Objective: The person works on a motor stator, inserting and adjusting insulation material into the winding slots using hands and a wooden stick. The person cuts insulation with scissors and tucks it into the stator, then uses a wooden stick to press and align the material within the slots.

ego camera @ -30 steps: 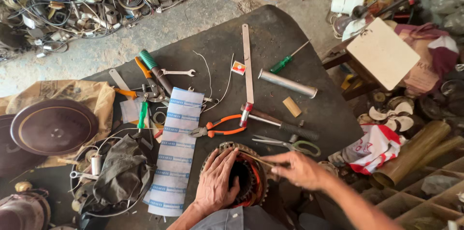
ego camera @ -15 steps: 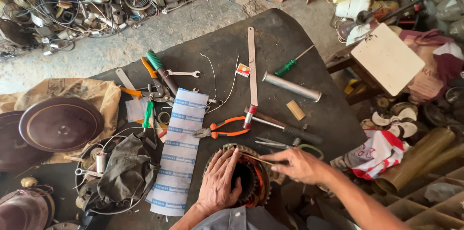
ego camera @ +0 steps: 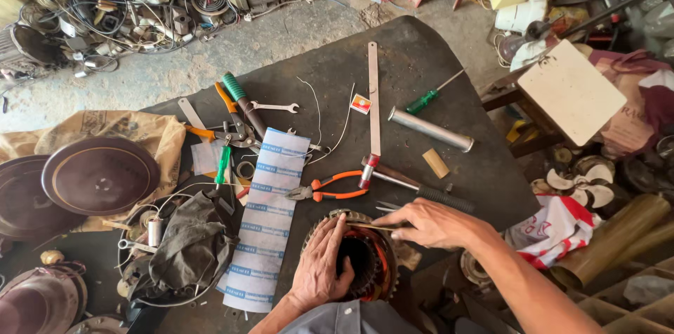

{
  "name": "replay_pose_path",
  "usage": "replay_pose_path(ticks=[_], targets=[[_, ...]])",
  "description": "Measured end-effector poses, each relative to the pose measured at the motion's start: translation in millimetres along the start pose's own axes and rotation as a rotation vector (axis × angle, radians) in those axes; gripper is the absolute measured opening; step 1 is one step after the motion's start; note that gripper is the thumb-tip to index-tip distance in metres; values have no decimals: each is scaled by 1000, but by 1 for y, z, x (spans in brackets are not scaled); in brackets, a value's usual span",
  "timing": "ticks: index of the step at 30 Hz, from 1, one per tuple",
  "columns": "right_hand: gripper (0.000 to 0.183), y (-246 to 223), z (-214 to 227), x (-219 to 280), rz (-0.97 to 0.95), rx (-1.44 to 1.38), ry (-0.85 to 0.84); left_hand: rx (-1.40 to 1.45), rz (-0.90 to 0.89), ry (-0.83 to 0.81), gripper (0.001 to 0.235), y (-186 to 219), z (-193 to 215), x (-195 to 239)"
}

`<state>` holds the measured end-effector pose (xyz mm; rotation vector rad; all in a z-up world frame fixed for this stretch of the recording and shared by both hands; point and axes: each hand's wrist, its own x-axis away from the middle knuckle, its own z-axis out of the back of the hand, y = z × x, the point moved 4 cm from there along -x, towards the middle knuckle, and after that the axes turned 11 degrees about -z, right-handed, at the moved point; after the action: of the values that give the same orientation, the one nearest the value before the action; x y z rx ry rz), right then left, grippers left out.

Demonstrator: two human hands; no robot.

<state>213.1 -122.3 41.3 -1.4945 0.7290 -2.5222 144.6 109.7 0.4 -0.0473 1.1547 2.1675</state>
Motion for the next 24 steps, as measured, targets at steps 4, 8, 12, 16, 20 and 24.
replay_pose_path(ticks=[4,8,12,16,20,24], targets=[[44,-15,-27,14,-206,-87,32,-13,7,-30,87,4,1,3],[43,-18,-22,20,50,-75,288,-23,17,-40,87,2,0,-3],[47,3,-3,4,-40,-21,60,-18,-23,-15,88,2,3,-3],[45,14,-5,6,41,-112,70,-20,7,-17,89,0,2,0],[43,10,-38,20,0,-144,281,-28,-32,-4,88,4,3,2],[43,-4,-34,28,-31,6,309,-21,-14,-25,89,3,3,-2]])
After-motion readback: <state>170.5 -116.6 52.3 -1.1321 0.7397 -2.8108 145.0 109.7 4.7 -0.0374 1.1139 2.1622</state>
